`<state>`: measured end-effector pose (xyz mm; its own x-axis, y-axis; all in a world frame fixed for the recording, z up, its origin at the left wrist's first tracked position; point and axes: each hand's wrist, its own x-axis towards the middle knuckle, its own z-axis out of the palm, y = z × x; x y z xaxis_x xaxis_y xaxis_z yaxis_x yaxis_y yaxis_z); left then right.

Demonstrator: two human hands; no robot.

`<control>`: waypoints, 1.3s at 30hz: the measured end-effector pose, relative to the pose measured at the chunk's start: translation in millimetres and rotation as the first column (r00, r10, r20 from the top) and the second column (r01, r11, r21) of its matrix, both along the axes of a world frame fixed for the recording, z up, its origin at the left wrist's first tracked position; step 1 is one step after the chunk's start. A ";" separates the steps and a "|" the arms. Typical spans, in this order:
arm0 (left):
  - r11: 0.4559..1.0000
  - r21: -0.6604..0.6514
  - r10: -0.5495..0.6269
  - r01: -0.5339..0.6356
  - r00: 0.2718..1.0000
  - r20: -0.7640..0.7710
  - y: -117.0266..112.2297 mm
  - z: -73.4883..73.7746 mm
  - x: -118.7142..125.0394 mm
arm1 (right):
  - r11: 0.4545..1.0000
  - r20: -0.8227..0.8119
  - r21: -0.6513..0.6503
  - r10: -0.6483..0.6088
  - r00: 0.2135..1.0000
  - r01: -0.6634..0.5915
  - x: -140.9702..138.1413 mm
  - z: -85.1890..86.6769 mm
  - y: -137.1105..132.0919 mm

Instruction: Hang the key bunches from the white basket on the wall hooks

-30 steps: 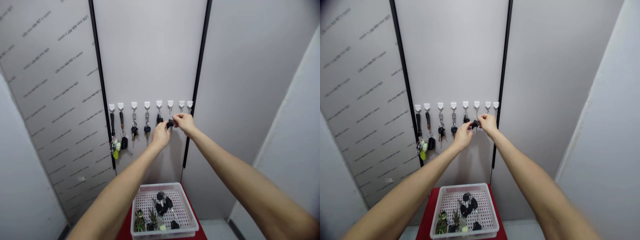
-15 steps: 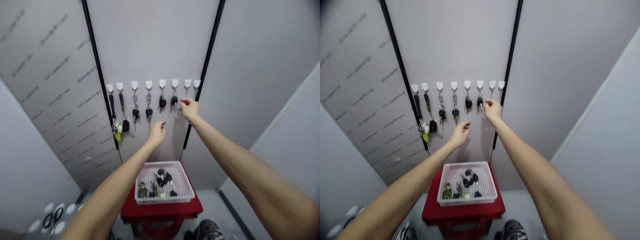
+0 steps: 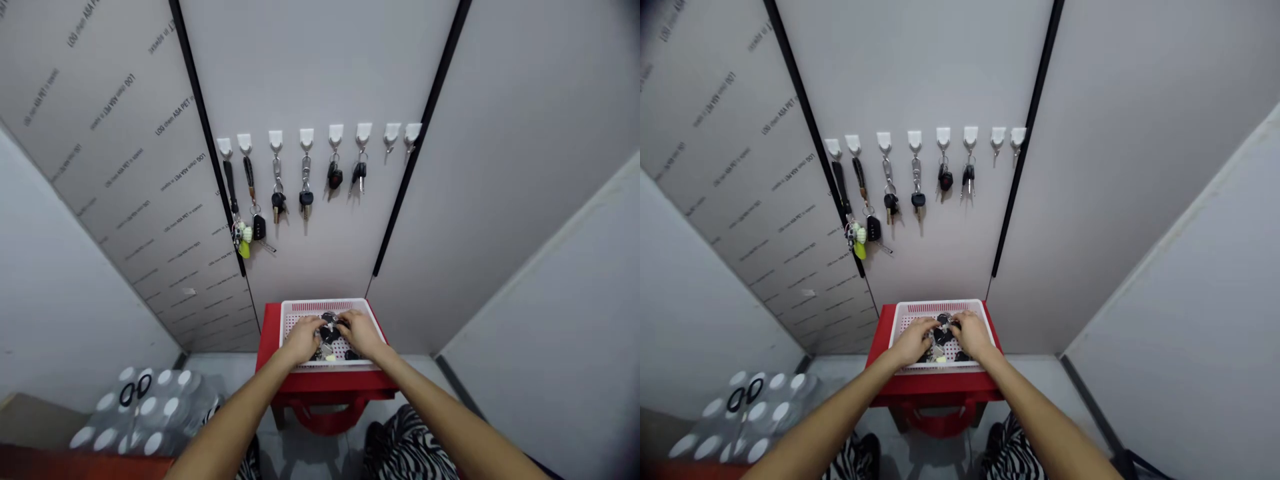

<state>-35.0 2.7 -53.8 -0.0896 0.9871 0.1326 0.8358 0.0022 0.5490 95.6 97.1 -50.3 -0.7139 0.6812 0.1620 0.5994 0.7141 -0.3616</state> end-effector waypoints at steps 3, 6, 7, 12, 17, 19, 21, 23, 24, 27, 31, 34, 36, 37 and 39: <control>0.998 -0.032 -0.053 0.052 0.998 -0.037 0.5 3.3 1.2 | 1.000 0.030 0.008 -0.008 1.000 0.008 -2.6 0.7 1.7; 0.999 -0.028 -0.015 0.014 0.999 -0.043 0.2 3.0 1.4 | 1.000 0.035 0.007 -0.016 0.999 0.015 -4.2 0.7 1.2; 1.000 -0.025 0.010 -0.011 0.999 -0.040 0.0 2.3 1.3 | 1.000 0.020 0.002 -0.017 1.000 0.017 -4.3 0.5 0.9; 0.994 -0.006 0.110 -0.110 0.993 0.032 0.8 0.8 -0.7 | 0.982 -0.242 -0.189 -0.070 0.968 0.023 -2.8 6.3 1.9; 0.977 0.086 0.152 -0.197 0.918 0.367 10.3 14.1 4.5 | 0.848 -0.482 -0.497 -0.094 0.871 -0.184 0.6 33.0 3.1; 0.984 0.089 0.081 -0.152 0.837 0.542 16.4 22.2 12.2 | 0.802 -0.510 -0.548 -0.095 0.855 -0.238 1.1 45.7 2.3; 0.992 0.109 -0.034 -0.057 0.723 0.690 22.6 29.1 21.1 | 0.784 -0.517 -0.572 -0.116 0.848 -0.242 1.0 55.8 1.9; 0.992 0.120 -0.075 -0.032 0.610 0.789 28.0 33.8 27.9 | 0.803 -0.515 -0.558 -0.138 0.846 -0.209 0.9 62.8 2.6; 0.993 0.102 -0.049 -0.062 0.567 0.822 30.3 35.5 29.7 | 0.820 -0.514 -0.542 -0.150 0.844 -0.184 1.2 65.2 3.4; 0.985 0.005 0.083 -0.175 0.491 0.867 36.3 41.3 28.7 | 0.831 -0.518 -0.539 -0.197 0.833 -0.138 3.3 71.9 7.3; 0.978 0.014 0.089 -0.209 0.474 0.876 46.2 59.7 23.4 | 0.806 -0.567 -0.568 -0.239 0.788 -0.165 7.4 89.9 17.6; 0.970 0.110 0.028 -0.218 0.547 0.836 58.8 84.0 26.5 | 0.838 -0.640 -0.523 -0.265 0.721 -0.156 9.9 116.4 32.4; 0.954 0.228 -0.055 -0.195 0.633 0.772 69.6 103.8 31.7 | 0.866 -0.690 -0.478 -0.268 0.672 -0.145 10.9 139.8 44.7; 0.942 0.286 -0.099 -0.173 0.674 0.732 75.6 114.6 34.7 | 0.883 -0.716 -0.449 -0.263 0.646 -0.138 11.0 152.6 51.0; 0.923 0.364 -0.153 -0.128 0.743 0.651 88.2 137.6 40.0 | 0.913 -0.770 -0.391 -0.252 0.587 -0.120 10.0 179.2 63.4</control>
<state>5.0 90.9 83.9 -0.2803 0.8775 0.3891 0.2606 -0.3205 0.9107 105.6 160.5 128.9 -0.3705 0.8541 0.3650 -0.0236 0.3842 -0.9229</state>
